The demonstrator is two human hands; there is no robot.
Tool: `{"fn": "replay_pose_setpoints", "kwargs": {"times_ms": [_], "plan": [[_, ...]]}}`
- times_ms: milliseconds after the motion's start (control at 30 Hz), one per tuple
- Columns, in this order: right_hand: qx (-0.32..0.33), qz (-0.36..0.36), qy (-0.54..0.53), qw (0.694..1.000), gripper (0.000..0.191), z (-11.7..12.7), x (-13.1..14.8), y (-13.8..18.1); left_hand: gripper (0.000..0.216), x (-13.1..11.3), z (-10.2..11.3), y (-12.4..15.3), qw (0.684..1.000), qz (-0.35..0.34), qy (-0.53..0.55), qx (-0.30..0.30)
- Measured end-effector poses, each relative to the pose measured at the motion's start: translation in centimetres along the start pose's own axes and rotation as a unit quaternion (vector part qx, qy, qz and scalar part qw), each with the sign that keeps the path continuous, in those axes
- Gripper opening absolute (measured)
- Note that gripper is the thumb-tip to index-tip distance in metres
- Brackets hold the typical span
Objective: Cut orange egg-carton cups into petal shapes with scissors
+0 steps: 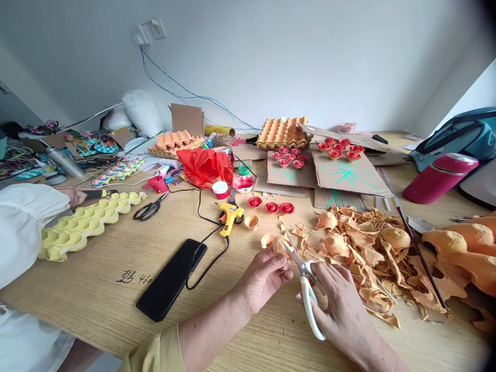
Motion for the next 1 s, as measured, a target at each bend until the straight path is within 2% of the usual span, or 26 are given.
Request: {"fn": "replay_pose_setpoints", "kwargs": {"times_ms": [267,467,1000], "plan": [[0.004,0.02,-0.015,1.0,0.018,0.05,0.15,0.05,0.022,0.21,-0.05,-0.03,0.998,0.003,-0.058,0.026],[0.019,0.031,-0.024,0.999,0.023,0.12,0.24,0.13,0.024,0.58,-0.38,0.25,0.996,0.019,-0.071,0.044],[0.01,0.055,-0.045,0.997,0.026,0.6,0.48,0.13,0.024,0.51,-0.38,0.2,0.995,0.038,-0.069,0.052]]}}
Point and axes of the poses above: each hand's wrist, its own y-axis away from the middle knuckle, its own z-axis out of the back of the hand, x = y × z, the point moved 6 cm from there along -y, towards the middle knuckle, and after that the axes turned 12 degrees about -z, right-handed, at the moved point
